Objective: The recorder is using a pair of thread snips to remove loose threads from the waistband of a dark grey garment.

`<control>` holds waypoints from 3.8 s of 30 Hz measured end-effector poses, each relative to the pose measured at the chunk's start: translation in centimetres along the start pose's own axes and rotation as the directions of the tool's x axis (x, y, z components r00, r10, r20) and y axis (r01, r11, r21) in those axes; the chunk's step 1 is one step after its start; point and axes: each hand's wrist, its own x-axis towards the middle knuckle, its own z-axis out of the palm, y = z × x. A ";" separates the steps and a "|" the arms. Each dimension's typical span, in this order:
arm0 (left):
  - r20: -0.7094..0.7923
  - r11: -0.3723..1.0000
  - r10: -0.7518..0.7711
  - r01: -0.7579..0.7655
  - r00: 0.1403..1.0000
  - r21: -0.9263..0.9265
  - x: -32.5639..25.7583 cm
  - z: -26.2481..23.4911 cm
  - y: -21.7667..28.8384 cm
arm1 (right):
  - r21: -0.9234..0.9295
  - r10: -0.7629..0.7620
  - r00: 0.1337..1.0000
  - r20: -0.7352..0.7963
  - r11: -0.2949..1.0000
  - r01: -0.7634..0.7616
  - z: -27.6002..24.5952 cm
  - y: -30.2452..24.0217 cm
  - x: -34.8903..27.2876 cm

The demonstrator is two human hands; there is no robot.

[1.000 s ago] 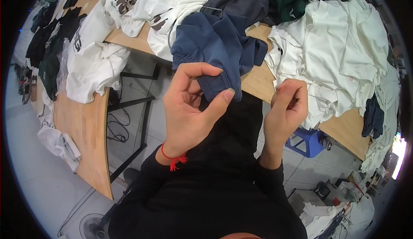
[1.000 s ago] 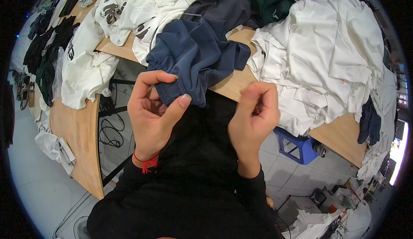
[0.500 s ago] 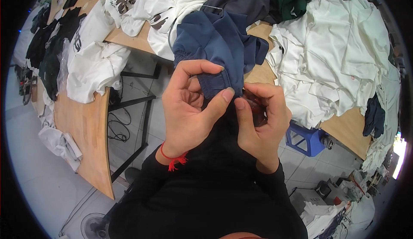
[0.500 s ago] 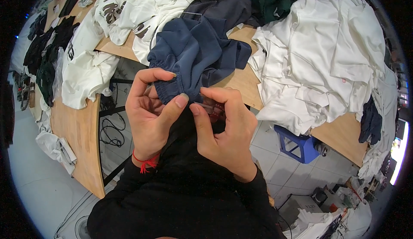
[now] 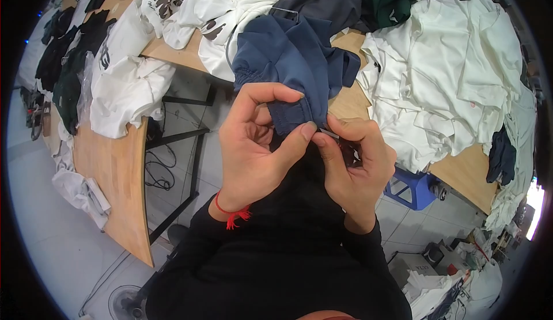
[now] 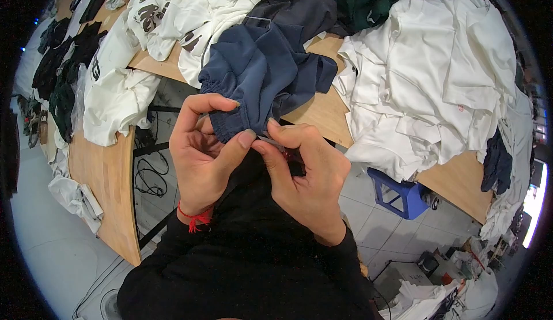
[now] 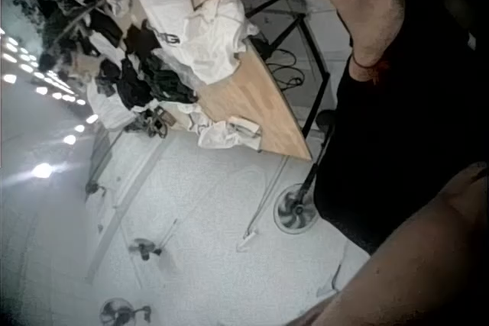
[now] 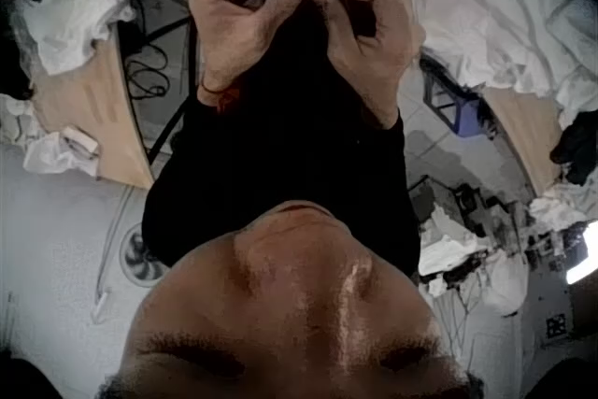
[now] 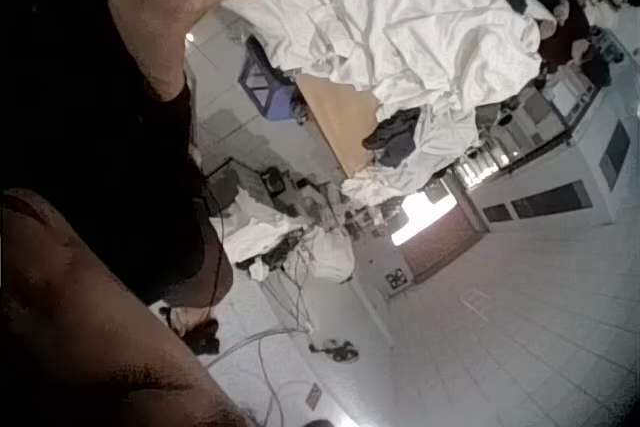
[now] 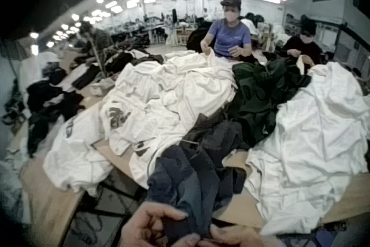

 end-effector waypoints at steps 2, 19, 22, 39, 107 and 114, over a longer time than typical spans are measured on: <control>-0.006 0.999 0.011 -0.011 1.000 -0.046 0.0 0.2 0.0 | 0.011 0.021 1.000 0.009 1.000 -0.021 0.0 0.2 -0.1; 0.000 1.000 0.015 -0.015 1.000 0.009 0.0 0.4 0.3 | 0.059 0.040 0.999 0.017 0.997 -0.040 -0.3 0.3 0.0; -0.001 1.000 0.017 -0.017 1.000 0.009 0.0 0.4 0.3 | 0.072 0.046 0.999 0.022 0.996 -0.047 -0.3 0.4 -0.2; 0.053 0.999 0.034 -0.033 0.998 -0.024 0.0 0.3 0.5 | -0.023 -0.265 0.962 -0.060 0.964 0.264 0.3 1.2 0.2; 0.235 0.734 0.197 -0.302 0.952 0.608 2.3 2.9 1.2 | -0.631 -0.467 0.879 0.091 0.656 0.414 -1.6 2.3 0.1; 0.215 0.702 0.147 -0.255 0.965 0.665 3.9 2.2 -0.7 | -0.547 -0.474 0.880 0.012 0.734 0.402 -1.1 4.1 0.8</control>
